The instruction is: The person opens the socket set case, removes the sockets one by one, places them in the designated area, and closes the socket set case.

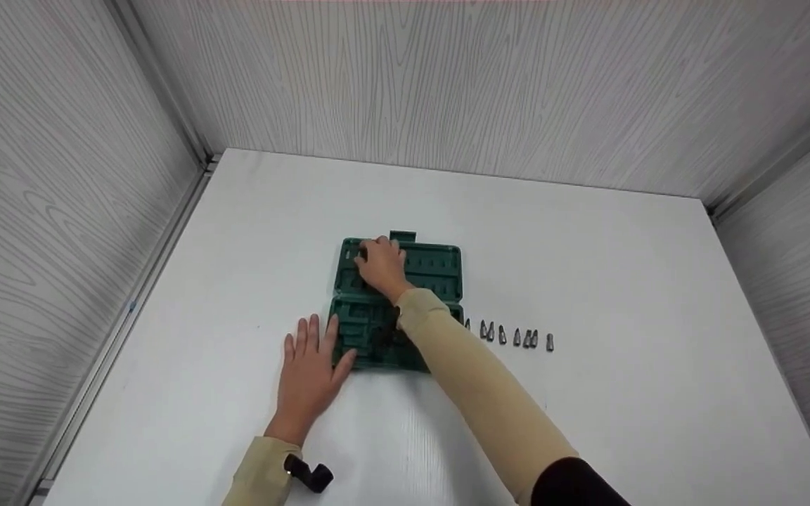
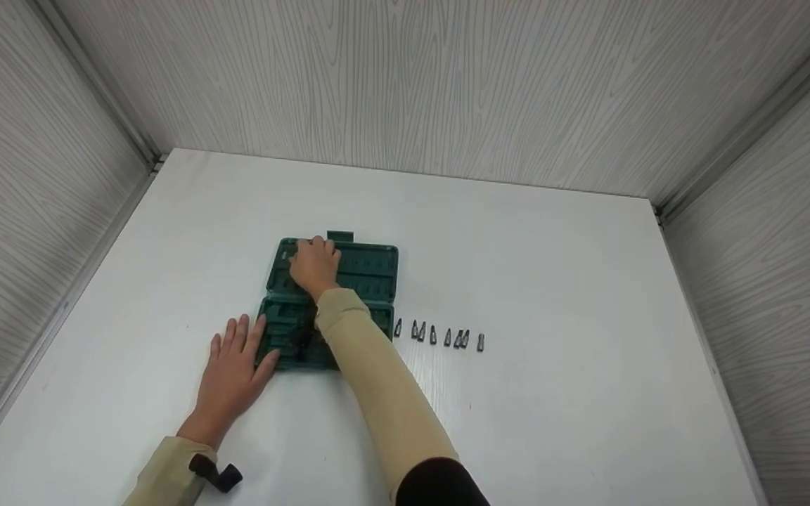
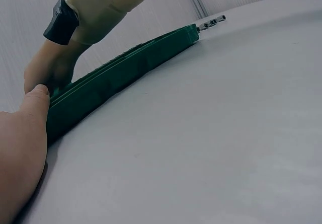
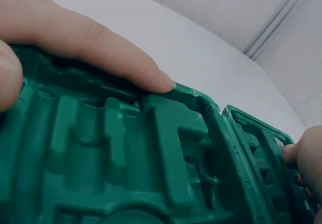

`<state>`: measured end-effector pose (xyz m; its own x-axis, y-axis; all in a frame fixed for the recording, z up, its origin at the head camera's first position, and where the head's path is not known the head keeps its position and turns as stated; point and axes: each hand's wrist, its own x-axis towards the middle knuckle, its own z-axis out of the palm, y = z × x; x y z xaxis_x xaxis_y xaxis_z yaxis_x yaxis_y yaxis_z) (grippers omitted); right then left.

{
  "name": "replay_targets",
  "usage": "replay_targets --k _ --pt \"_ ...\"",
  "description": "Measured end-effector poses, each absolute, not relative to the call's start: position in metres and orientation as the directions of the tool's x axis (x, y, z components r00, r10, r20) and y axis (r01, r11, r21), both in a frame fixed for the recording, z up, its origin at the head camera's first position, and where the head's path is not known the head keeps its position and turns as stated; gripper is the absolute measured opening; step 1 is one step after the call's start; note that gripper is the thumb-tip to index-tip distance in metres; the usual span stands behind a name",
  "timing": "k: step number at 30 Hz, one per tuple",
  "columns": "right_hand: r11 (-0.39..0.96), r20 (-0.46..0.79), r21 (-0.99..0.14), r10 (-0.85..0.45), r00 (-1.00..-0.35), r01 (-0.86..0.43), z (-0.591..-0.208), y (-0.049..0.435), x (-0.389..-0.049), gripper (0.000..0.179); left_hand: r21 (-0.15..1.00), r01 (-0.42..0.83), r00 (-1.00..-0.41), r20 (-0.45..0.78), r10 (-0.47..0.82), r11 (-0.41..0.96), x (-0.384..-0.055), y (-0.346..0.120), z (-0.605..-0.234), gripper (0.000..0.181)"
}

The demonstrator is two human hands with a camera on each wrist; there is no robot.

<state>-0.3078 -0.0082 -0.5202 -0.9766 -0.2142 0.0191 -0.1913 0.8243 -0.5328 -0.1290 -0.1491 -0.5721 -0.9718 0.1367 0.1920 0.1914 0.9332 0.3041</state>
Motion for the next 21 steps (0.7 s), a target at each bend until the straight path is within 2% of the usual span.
replay_targets --k 9,16,21 --pt "0.819 -0.045 -0.568 -0.133 -0.990 -0.085 -0.5152 -0.0142 -0.3082 0.042 0.287 0.186 -0.973 0.190 0.135 0.940 -0.1277 -0.1495 -0.5704 0.072" --pt "0.794 -0.104 -0.608 -0.099 -0.990 -0.015 -0.5162 -0.0119 -0.3120 0.035 0.302 0.183 -0.974 0.187 0.130 0.936 -0.1270 -0.1457 -0.5704 0.072" --pt "0.750 -0.098 -0.661 -0.090 -0.991 -0.002 -0.5169 -0.0090 -0.3136 0.031 0.303 0.184 -0.973 0.188 0.131 0.935 -0.1270 -0.1433 -0.5699 0.072"
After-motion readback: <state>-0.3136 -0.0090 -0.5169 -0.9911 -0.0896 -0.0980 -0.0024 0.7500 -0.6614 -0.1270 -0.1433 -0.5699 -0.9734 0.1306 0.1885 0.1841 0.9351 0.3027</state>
